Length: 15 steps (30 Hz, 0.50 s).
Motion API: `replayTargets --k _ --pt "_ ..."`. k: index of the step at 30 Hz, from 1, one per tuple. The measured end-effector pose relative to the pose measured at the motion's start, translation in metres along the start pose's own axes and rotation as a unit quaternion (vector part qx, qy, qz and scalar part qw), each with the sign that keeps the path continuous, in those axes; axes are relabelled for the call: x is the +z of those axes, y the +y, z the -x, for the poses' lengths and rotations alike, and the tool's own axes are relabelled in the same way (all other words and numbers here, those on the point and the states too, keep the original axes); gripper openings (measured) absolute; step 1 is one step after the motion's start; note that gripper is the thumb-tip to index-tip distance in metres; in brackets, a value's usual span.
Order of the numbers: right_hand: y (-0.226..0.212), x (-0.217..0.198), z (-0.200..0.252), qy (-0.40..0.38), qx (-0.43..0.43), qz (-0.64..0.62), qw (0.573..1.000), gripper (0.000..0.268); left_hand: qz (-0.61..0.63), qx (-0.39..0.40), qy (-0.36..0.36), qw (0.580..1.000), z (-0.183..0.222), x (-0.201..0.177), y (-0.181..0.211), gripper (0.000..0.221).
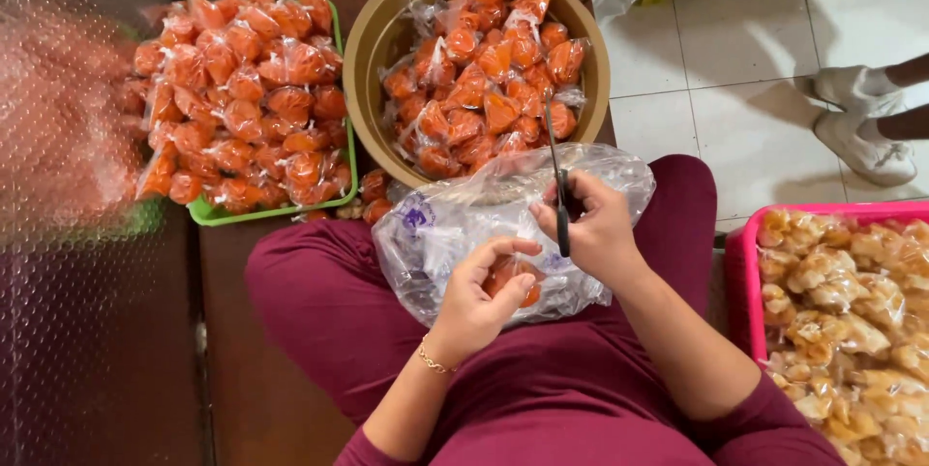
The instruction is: The person uses shears to cut open small plastic packets of orange food product and places the contents into a larger plastic bag.
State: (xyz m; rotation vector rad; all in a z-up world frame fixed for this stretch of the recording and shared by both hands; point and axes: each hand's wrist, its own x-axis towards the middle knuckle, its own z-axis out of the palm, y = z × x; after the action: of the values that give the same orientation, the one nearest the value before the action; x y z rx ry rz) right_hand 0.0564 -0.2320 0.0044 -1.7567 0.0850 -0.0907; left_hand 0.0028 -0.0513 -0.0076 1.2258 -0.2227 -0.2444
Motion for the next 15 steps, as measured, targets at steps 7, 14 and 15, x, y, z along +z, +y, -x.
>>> replayTargets --k 7,14,15 --pt "-0.009 -0.024 0.007 -0.109 0.074 -0.038 0.991 0.025 0.119 0.027 0.002 0.993 -0.003 -0.019 0.024 0.049" --pt "0.003 -0.05 0.006 -0.359 0.083 -0.021 0.929 0.04 0.226 0.081 0.018 0.971 -0.007 -0.037 0.028 0.063" --pt "-0.002 -0.051 0.005 -0.403 0.087 -0.025 0.911 0.045 0.247 0.083 0.019 0.965 -0.007 -0.038 0.028 0.065"
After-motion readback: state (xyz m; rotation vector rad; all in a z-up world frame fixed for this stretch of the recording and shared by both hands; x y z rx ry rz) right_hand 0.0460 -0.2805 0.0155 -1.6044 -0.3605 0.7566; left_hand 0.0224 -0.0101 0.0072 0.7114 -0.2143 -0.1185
